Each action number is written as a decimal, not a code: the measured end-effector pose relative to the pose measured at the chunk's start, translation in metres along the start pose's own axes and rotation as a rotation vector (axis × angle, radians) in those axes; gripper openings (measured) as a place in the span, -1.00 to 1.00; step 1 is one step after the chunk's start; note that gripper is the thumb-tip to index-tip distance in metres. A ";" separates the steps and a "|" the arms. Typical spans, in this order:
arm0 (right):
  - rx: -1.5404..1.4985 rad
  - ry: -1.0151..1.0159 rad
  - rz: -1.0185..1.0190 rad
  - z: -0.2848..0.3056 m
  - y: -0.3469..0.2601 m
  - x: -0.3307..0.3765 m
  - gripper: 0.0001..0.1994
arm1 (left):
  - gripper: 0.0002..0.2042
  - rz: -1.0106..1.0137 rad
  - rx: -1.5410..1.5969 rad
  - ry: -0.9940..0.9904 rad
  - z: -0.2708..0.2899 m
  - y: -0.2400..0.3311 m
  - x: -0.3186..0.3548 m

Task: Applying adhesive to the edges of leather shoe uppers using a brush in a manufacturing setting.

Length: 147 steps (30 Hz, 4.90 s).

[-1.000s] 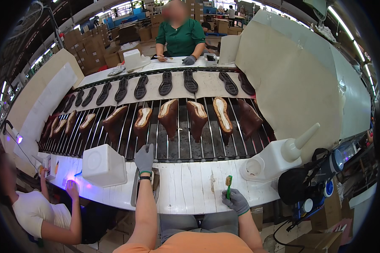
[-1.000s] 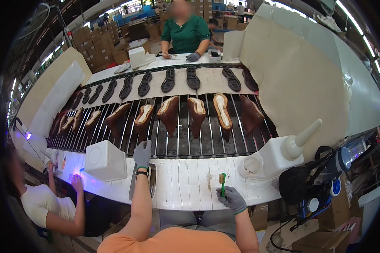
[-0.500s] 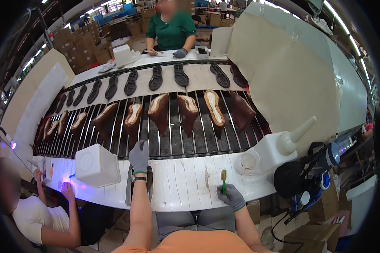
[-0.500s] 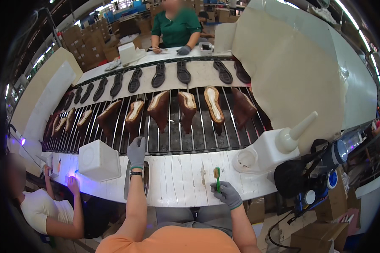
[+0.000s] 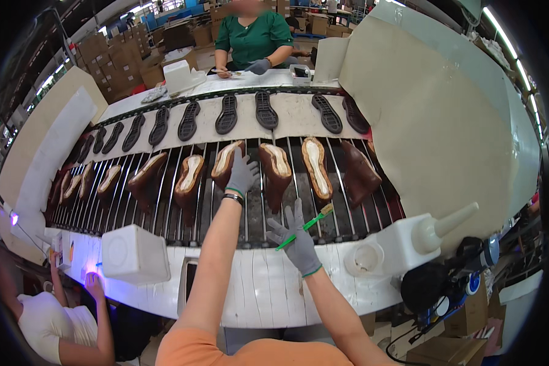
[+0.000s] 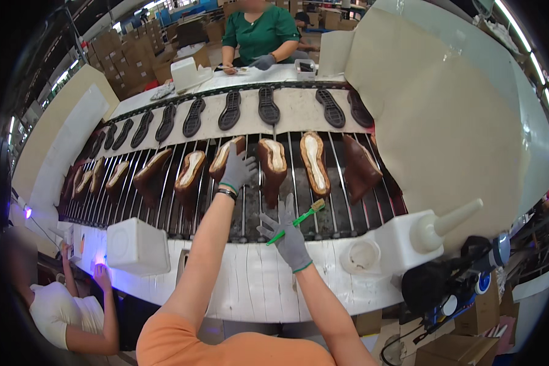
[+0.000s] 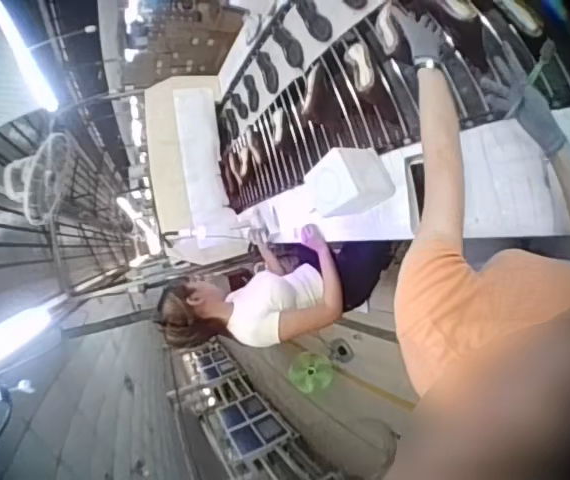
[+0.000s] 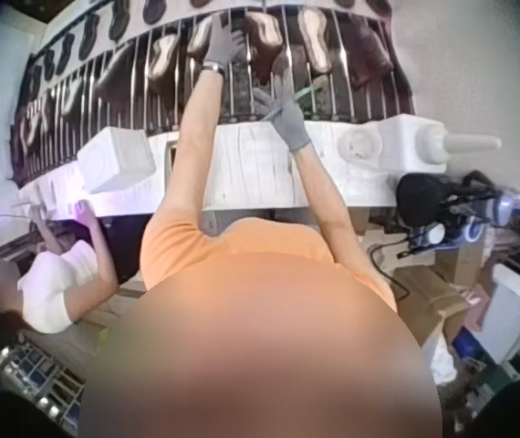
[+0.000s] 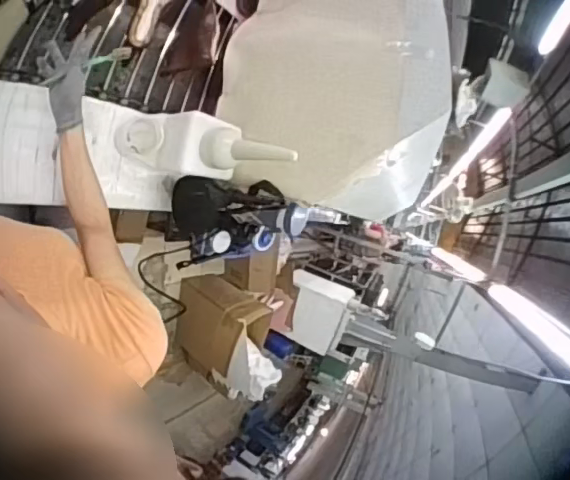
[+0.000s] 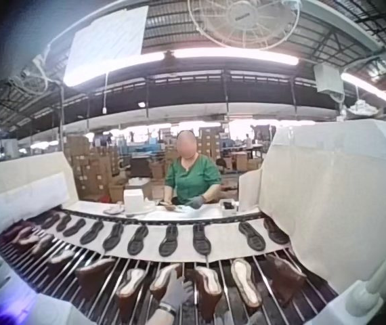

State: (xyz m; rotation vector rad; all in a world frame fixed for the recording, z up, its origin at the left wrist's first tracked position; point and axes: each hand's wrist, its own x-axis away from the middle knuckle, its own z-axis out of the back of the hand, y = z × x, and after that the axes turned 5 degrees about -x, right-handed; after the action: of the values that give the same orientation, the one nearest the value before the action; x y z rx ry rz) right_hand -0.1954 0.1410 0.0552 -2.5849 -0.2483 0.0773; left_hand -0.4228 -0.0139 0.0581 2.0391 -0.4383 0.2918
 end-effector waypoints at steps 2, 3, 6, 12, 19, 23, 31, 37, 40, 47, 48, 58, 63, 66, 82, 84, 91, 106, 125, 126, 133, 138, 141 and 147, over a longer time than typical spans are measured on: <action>-0.047 0.056 0.038 0.002 0.005 -0.026 -0.28 | 0.07 -0.021 0.005 0.017 0.005 -0.013 -0.040; -0.055 0.088 0.042 0.004 0.007 -0.038 -0.27 | 0.06 -0.020 -0.003 0.047 0.008 -0.020 -0.058; -0.043 0.140 0.049 0.010 0.011 -0.070 -0.30 | 0.06 -0.029 0.005 0.049 0.024 -0.036 -0.112; -0.193 0.169 0.085 0.032 0.016 -0.104 -0.37 | -0.38 -0.105 0.027 0.103 0.039 -0.064 -0.171; -0.244 0.156 0.176 0.020 0.011 -0.078 -0.44 | -0.18 -0.142 0.069 0.075 -0.006 -0.033 -0.106; -0.189 0.106 0.229 -0.013 -0.016 -0.045 -0.49 | -0.31 -0.438 0.192 0.055 -0.060 0.010 0.004; -0.062 0.016 0.165 -0.064 -0.081 0.040 -0.49 | -0.06 -1.122 -0.425 0.067 -0.066 -0.011 0.238; 0.474 -0.059 -0.051 -0.072 -0.110 0.096 -0.52 | -0.32 -1.105 -0.970 -0.258 0.004 -0.051 0.308; 0.960 0.208 0.074 -0.064 -0.114 0.118 -0.58 | -0.46 -0.808 -0.657 -0.020 0.011 -0.092 0.333; 1.378 0.600 0.245 -0.023 -0.144 0.206 -0.70 | -0.44 -0.790 -0.783 0.308 0.030 -0.174 0.339; 1.521 0.660 0.242 -0.020 -0.145 0.219 -0.70 | -0.43 -0.740 -0.722 0.302 0.034 -0.181 0.342; 2.114 0.837 0.229 0.022 -0.125 0.225 -0.80 | -0.39 -0.698 -1.055 0.189 0.037 -0.192 0.369; 2.352 0.873 0.062 0.023 -0.120 0.207 -0.84 | -0.40 -0.660 -0.948 0.256 0.034 -0.194 0.371; 2.445 0.837 0.014 0.022 -0.116 0.200 -0.90 | -0.31 -0.516 -0.874 0.226 0.034 -0.198 0.377; 0.657 0.766 0.042 0.049 -0.127 0.225 -0.71 | -0.36 -0.821 -1.250 0.264 0.009 -0.178 0.383; 0.452 0.696 0.022 0.042 -0.127 0.220 -0.70 | -0.36 -0.735 -1.353 0.214 0.003 -0.167 0.387; 0.690 0.432 0.179 -0.034 -0.127 0.182 -0.72 | -0.36 -0.903 -1.370 0.173 -0.020 -0.165 0.386; 1.121 0.088 -0.070 -0.104 -0.079 0.241 -0.73 | -0.39 -1.098 -0.990 0.202 -0.012 -0.213 0.365; 1.281 0.158 0.005 -0.101 -0.082 0.249 -0.74 | -0.49 -1.123 -1.047 0.194 -0.012 -0.217 0.361; 1.322 0.198 0.015 -0.099 -0.080 0.247 -0.74 | -0.49 -1.080 -1.034 0.190 -0.012 -0.217 0.361; 1.335 0.368 0.098 -0.062 -0.068 0.221 -0.78 | -0.47 -1.114 -1.105 0.176 -0.013 -0.215 0.363; 1.394 0.447 0.079 -0.022 -0.070 0.186 -0.78 | -0.47 -1.248 -1.033 0.207 -0.018 -0.214 0.363; 1.384 0.507 0.134 -0.005 -0.071 0.166 -0.79 | -0.47 -1.243 -1.057 0.182 -0.018 -0.212 0.365; 1.262 0.326 -0.065 -0.016 -0.088 0.192 -0.81 | -0.47 -1.244 -1.062 0.165 -0.016 -0.210 0.364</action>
State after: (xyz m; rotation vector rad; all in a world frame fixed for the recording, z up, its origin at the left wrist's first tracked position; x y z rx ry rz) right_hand -0.0200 0.2437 0.1136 -1.3026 -0.0955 -0.1648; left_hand -0.0050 0.0263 0.0386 0.9171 0.6888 -0.4608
